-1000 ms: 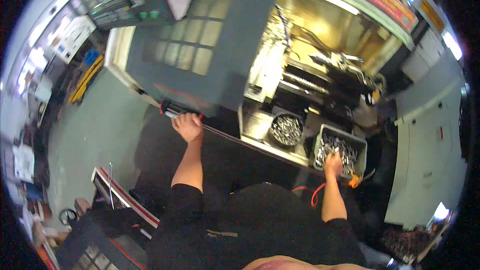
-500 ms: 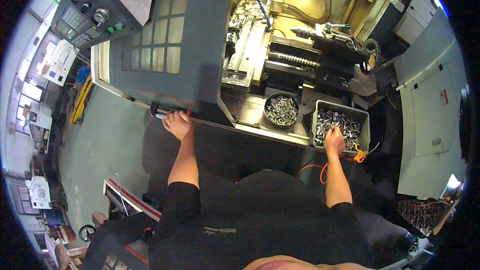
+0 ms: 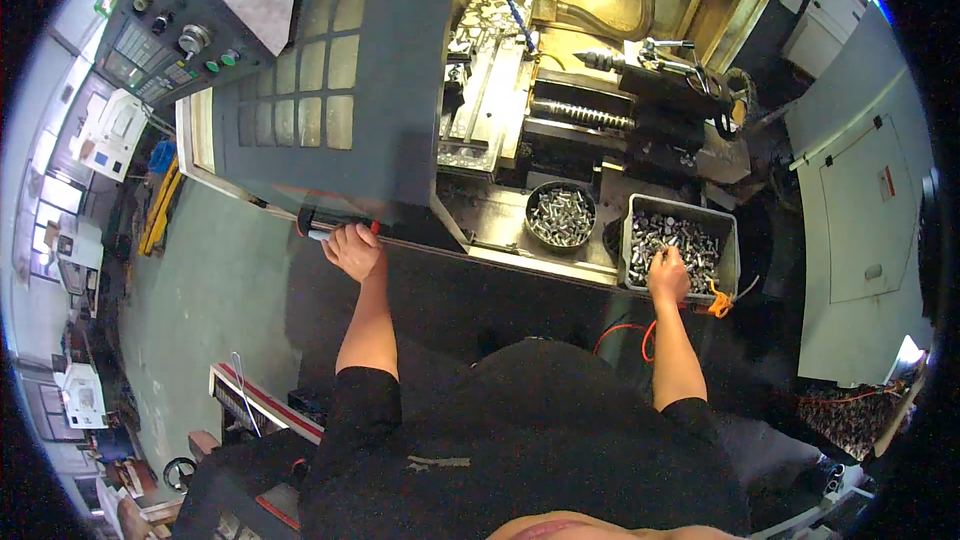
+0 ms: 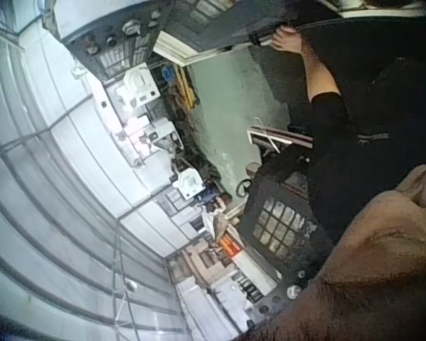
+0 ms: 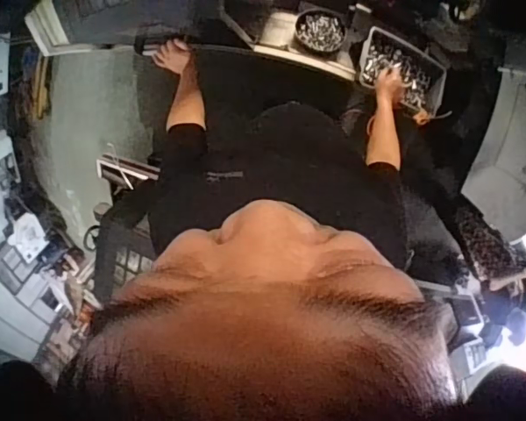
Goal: The person operates a CNC lathe in a workshop, repeatedly picking small metal parts from a bin and placing them into the machine's chuck. They use a long metal rod to assist with the placement of the parts and occasionally adjust the machine's controls.
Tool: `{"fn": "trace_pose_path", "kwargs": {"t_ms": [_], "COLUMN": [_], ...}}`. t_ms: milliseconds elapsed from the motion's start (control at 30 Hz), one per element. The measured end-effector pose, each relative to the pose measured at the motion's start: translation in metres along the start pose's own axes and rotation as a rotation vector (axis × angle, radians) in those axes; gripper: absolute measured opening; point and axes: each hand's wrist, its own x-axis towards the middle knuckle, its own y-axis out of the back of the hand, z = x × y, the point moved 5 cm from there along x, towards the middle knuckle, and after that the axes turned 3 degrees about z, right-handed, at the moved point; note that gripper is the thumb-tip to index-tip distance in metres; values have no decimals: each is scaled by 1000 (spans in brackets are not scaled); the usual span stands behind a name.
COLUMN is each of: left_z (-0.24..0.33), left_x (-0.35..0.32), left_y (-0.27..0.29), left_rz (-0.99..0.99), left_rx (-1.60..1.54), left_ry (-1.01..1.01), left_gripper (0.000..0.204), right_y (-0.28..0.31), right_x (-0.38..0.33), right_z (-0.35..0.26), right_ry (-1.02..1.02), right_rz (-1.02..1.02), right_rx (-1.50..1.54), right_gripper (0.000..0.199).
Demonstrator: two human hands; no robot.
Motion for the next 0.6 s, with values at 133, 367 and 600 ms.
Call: {"fn": "trace_pose_path", "kwargs": {"t_ms": [133, 367, 600], "left_z": [-4, -7, -6], "left_x": [-2, -3, -2], "left_y": [-6, -10, -9], "left_rz": [-6, -32, -17], "left_rx": [24, 46, 28], "left_ry": [-1, 7, 15], "left_gripper": [33, 33, 33], "right_y": [2, -1, 2], "right_x": [0, 1, 0], "right_z": [-1, 1, -1], "right_ry": [-6, -12, 15], "right_rz": [1, 12, 27], "right_rx": [-17, 2, -9], "right_gripper": [25, 24, 23]}}
